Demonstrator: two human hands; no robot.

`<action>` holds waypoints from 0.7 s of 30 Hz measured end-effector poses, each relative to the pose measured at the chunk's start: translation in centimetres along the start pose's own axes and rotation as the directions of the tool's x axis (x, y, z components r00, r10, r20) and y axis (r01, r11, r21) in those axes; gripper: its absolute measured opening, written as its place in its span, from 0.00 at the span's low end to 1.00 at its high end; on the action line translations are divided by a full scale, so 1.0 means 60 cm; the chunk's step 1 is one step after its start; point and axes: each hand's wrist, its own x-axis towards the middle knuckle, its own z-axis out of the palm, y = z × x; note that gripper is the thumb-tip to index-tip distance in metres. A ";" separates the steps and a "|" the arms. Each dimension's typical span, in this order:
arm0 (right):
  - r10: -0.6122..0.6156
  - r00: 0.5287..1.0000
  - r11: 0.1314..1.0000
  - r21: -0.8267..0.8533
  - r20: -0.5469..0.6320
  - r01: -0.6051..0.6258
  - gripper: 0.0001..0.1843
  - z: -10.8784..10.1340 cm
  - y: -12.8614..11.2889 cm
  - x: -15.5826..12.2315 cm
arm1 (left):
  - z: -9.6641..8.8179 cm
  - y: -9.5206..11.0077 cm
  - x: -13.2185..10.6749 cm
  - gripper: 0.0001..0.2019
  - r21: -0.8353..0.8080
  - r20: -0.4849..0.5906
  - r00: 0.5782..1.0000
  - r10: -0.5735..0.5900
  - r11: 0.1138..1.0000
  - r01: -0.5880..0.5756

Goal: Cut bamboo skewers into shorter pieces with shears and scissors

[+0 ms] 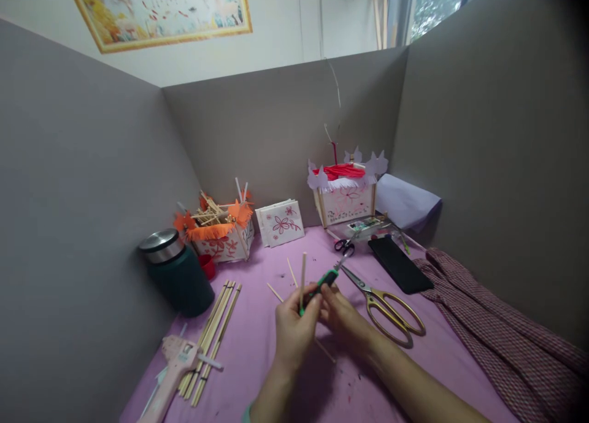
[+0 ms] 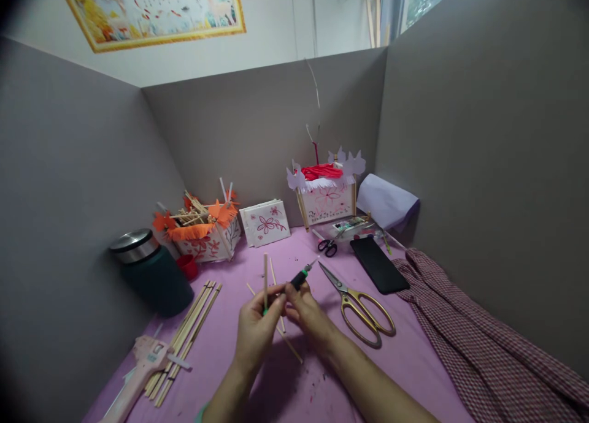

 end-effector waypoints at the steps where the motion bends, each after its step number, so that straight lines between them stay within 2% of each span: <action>1: 0.035 0.999 0.995 0.092 0.041 -0.039 0.28 0.002 -0.005 -0.004 | 0.005 -0.002 -0.005 0.11 0.045 0.045 0.998 0.053 0.997 -0.055; 3: 0.078 0.996 0.975 0.203 0.044 -0.086 0.28 0.004 -0.015 -0.010 | 0.014 -0.005 -0.013 0.13 0.107 0.123 0.982 0.144 0.982 -0.157; 6: 0.027 0.998 0.977 0.211 -0.062 -0.014 0.25 0.004 -0.024 -0.011 | 0.021 -0.007 -0.019 0.13 0.146 0.157 0.969 0.191 0.966 -0.214; 11: -0.216 0.974 0.965 0.136 -0.074 0.224 0.23 0.006 -0.028 -0.004 | 0.034 -0.007 -0.028 0.12 0.047 0.145 0.981 0.133 0.989 -0.141; 14: -0.387 0.919 0.905 0.163 -0.075 0.394 0.27 0.004 -0.036 -0.005 | 0.039 -0.007 -0.032 0.12 0.032 0.238 0.967 0.085 0.995 -0.095; 17: -0.397 0.917 0.901 0.172 -0.044 0.398 0.28 -0.003 -0.052 -0.012 | 0.028 -0.004 -0.025 0.17 0.036 0.303 0.950 0.071 0.996 -0.086; 21: -0.344 0.939 0.933 0.108 0.001 0.342 0.24 -0.017 -0.071 -0.021 | -0.010 0.008 0.004 0.20 -0.015 0.189 0.981 -0.050 0.998 0.053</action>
